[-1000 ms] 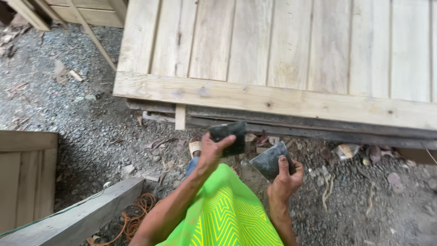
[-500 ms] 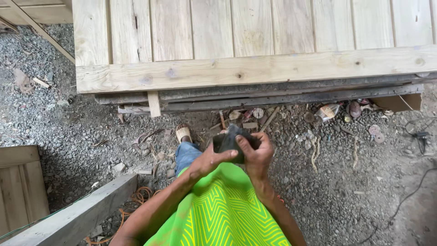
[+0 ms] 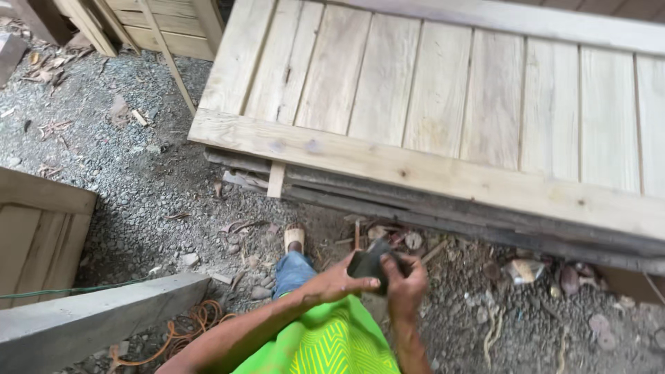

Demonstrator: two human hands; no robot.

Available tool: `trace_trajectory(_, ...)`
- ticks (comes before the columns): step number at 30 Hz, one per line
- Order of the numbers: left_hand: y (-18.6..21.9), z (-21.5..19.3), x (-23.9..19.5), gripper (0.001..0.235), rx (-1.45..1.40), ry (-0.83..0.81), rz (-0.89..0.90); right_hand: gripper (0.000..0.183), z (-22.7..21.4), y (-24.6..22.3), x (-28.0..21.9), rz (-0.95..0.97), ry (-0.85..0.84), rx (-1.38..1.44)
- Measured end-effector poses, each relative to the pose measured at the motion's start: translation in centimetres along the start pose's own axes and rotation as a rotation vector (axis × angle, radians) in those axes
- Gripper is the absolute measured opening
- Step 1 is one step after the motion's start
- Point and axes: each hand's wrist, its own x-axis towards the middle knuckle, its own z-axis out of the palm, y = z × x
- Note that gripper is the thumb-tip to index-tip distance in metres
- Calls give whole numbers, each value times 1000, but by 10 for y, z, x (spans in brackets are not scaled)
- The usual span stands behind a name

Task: The person sands a wooden door frame using sandpaper, smoothing the surface along the edges and panels. They switch between two pieces of sandpaper and briefly walk to a table to pick up a small red object before returning to sand the door.

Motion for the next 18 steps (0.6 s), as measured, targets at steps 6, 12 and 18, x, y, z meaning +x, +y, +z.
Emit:
trace_trajectory(6,-1,-1,-4,91,-140,-50,-140,31,-15,24,24,6,57,274)
trace_trajectory(12,2,-15,6,92,-108,-132,-139,31,1,18,17,-78,-57,-39)
trace_trajectory(18,8,-44,16,93,-110,-238,-208,32,35,11,16,-86,-51,20)
